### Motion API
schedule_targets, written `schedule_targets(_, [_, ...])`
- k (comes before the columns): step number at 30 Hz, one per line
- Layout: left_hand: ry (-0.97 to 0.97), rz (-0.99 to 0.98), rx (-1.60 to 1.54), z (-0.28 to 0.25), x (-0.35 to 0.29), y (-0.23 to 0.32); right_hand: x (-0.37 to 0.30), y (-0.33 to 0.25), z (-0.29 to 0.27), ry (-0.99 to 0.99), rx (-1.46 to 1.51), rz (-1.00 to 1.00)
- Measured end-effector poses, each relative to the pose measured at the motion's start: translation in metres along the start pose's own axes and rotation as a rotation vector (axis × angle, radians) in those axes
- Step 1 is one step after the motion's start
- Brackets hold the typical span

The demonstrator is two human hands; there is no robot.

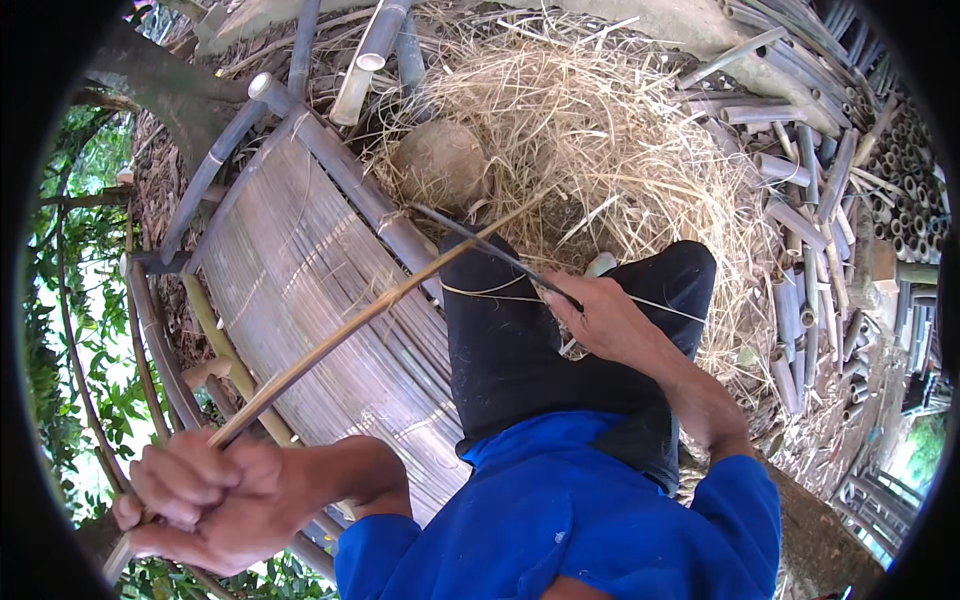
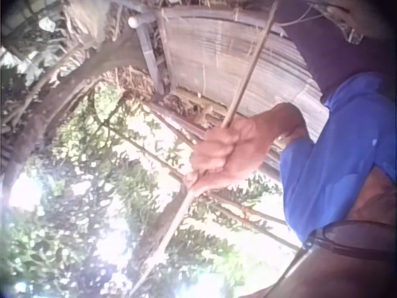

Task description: The person shaves a thin strip of bamboo by repeatedly sliding a machete along its length while holding the bamboo by hand. The person sits at a bamboo workbench in an outdoor setting surrounded by straw and bamboo poles.

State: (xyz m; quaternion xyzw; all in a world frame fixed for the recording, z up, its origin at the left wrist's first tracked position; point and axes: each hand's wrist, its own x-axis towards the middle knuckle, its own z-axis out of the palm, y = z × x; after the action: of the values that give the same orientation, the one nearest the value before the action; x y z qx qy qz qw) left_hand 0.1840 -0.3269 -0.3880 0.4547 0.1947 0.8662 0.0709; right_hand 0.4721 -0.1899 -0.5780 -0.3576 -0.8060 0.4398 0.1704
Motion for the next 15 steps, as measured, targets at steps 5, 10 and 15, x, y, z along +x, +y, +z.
schedule_targets(5, [0.220,-0.055,0.326,0.005,-0.063,-0.086,0.011,0.013,0.006,-0.069,0.031,0.036])
schedule_targets(10, [0.314,0.012,0.522,0.018,-0.090,-0.120,0.003,0.038,0.003,-0.065,-0.037,0.204])
schedule_targets(15, [0.388,0.027,0.641,0.017,-0.102,-0.109,0.019,0.010,0.007,0.055,-0.188,0.093])
